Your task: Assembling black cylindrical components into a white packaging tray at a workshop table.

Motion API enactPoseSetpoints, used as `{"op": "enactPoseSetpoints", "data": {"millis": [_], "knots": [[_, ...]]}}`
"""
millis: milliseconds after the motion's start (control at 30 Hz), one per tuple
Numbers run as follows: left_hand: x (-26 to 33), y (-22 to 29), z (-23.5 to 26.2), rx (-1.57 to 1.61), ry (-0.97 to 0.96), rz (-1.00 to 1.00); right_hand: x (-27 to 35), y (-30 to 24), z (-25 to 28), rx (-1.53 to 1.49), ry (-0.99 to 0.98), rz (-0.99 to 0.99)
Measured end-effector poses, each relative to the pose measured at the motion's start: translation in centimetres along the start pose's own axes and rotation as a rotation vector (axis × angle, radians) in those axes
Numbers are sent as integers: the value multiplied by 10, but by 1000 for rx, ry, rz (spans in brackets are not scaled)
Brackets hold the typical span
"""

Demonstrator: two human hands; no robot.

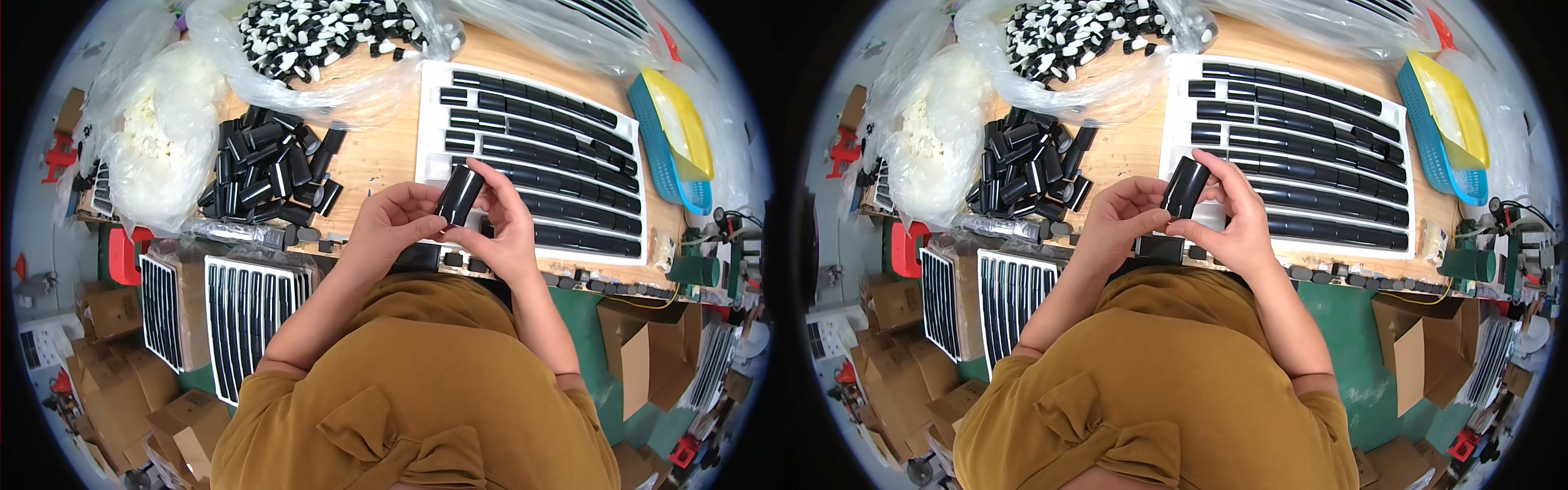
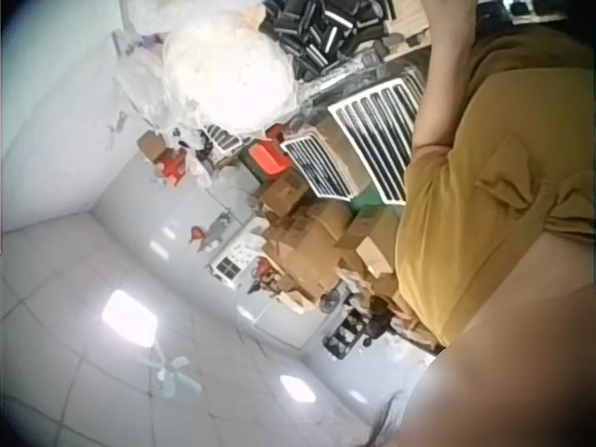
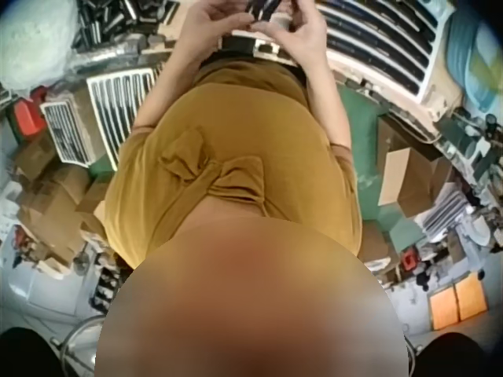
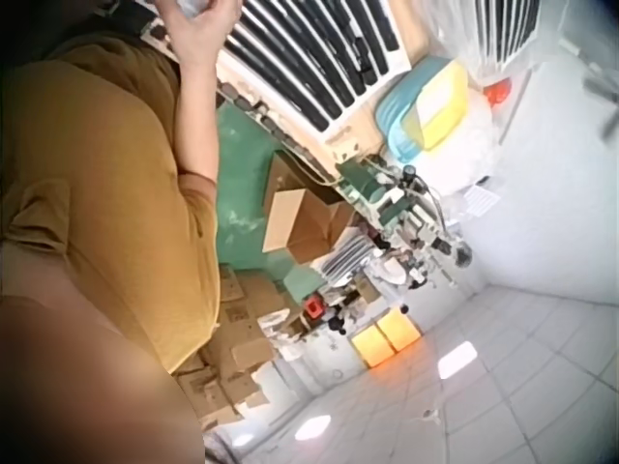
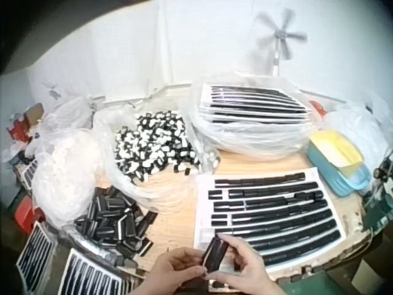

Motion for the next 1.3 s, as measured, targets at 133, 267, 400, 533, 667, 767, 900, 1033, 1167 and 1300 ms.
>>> {"op": "enactPoseSetpoints", "data": {"millis": [133,267,400,533,667,767,900,1033,1167,1300], "knots": [[4,0,11,53,129,-2,0,3,0,-41,23,-59],[9,9,13,-22,260,-165,1,7,-7,-88,145,-134],[14,11,21,-79,273,-133,4,8,-5,-54,64,-175],[16,17,20,-150,192,-125,8,5,-1,-26,4,-213],[14,15,20,-110,160,-105,8,-2,0,-1,-18,-210],[14,18,18,-124,164,-109,10,-5,0,-28,35,-200],[15,19,17,-143,139,-109,12,-6,1,-41,-5,-236],[16,14,18,-225,85,54,17,3,1,-23,-69,-395],[20,10,18,-187,55,100,17,-2,-1,83,-163,-377],[22,15,16,-267,39,125,19,-11,-4,104,-194,-352]]}}
Point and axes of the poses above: each hand's wrist, its own x-axis away from the middle knuckle, its own z-axis out of the back of the hand, y = z × x, the point moved 5 cm from there along -x, towards the middle knuckle, and after that the axes turned 8 degrees about -x, right-handed, at the moved point
